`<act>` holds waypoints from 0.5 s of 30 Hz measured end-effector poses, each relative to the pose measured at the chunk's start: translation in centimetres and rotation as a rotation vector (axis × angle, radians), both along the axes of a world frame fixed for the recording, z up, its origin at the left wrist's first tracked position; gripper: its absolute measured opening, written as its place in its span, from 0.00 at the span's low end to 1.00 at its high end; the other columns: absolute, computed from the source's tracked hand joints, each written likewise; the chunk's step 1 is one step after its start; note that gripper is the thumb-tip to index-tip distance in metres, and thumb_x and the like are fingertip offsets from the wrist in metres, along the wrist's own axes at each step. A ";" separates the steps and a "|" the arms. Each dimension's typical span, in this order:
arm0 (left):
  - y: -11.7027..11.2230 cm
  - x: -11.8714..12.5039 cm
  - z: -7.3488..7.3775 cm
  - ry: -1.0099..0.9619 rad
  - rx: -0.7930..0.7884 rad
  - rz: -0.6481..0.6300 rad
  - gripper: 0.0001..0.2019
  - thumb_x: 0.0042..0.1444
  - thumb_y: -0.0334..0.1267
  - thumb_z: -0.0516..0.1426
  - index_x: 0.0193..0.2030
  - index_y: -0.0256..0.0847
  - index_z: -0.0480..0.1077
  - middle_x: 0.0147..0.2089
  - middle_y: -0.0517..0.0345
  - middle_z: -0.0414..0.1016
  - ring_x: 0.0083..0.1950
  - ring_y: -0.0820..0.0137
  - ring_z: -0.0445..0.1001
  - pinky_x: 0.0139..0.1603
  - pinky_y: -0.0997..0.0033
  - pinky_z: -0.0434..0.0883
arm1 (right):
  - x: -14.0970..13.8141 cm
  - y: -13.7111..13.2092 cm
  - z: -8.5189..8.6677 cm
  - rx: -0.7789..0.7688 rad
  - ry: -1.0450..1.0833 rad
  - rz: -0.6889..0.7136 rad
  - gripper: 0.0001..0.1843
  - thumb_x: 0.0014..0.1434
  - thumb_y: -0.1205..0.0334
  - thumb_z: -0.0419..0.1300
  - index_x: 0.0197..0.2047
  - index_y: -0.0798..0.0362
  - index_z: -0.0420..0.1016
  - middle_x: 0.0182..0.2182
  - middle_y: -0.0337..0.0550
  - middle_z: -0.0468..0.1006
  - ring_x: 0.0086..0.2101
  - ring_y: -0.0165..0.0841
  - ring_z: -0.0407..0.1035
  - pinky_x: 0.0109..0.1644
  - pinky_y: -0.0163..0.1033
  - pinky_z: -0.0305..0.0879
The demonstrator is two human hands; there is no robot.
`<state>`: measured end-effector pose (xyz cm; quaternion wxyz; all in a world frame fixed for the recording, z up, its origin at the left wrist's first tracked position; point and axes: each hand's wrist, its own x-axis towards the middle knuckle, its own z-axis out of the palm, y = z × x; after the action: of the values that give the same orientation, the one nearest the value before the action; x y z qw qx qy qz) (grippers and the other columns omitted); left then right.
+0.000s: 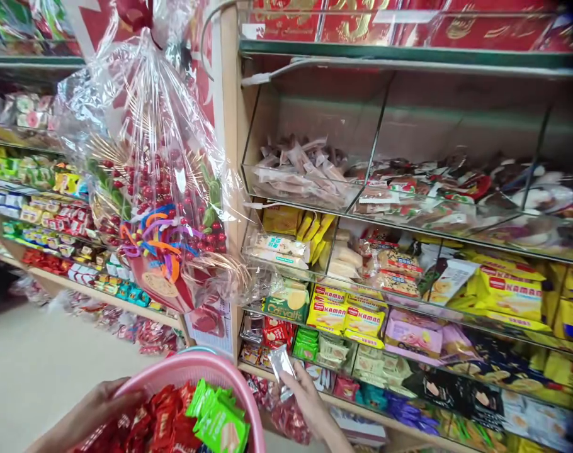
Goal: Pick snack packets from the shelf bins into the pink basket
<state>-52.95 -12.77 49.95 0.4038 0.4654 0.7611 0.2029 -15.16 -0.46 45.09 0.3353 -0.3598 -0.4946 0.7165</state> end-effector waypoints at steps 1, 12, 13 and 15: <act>0.1 -0.9 -0.3 -0.095 0.021 -0.027 0.26 0.40 0.67 0.52 0.33 0.50 0.76 0.28 0.65 0.76 0.33 0.61 0.72 0.31 0.74 0.67 | -0.4 0.5 -0.9 0.074 -0.048 -0.008 0.18 0.56 0.46 0.55 0.43 0.50 0.66 0.29 0.39 0.72 0.30 0.34 0.68 0.34 0.37 0.63; 0.0 -8.9 -1.2 -0.081 -0.009 -0.033 0.25 0.45 0.62 0.54 0.40 0.45 0.76 0.32 0.62 0.77 0.36 0.63 0.72 0.34 0.76 0.68 | -6.4 8.8 -6.2 0.823 -0.874 -0.069 0.08 0.55 0.66 0.55 0.39 0.51 0.72 0.39 0.42 0.73 0.42 0.36 0.64 0.45 0.37 0.55; 0.0 -9.3 -1.2 -0.073 -0.022 -0.027 0.26 0.44 0.62 0.55 0.40 0.44 0.76 0.32 0.62 0.77 0.35 0.62 0.72 0.33 0.75 0.68 | -7.0 9.4 -6.4 0.859 -0.945 -0.068 0.09 0.55 0.66 0.55 0.40 0.50 0.72 0.41 0.42 0.74 0.44 0.36 0.64 0.45 0.38 0.54; 0.0 -10.1 -1.1 -0.075 -0.028 -0.015 0.25 0.44 0.62 0.55 0.38 0.44 0.76 0.31 0.61 0.78 0.35 0.62 0.73 0.33 0.73 0.69 | -8.2 10.2 -6.7 0.934 -1.059 -0.064 0.10 0.56 0.66 0.55 0.41 0.49 0.71 0.43 0.42 0.74 0.47 0.37 0.62 0.46 0.39 0.54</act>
<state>-63.03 -12.77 48.84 0.4401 0.4576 0.7445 0.2066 -23.40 9.72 38.38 0.1898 -0.4932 -0.8360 0.1477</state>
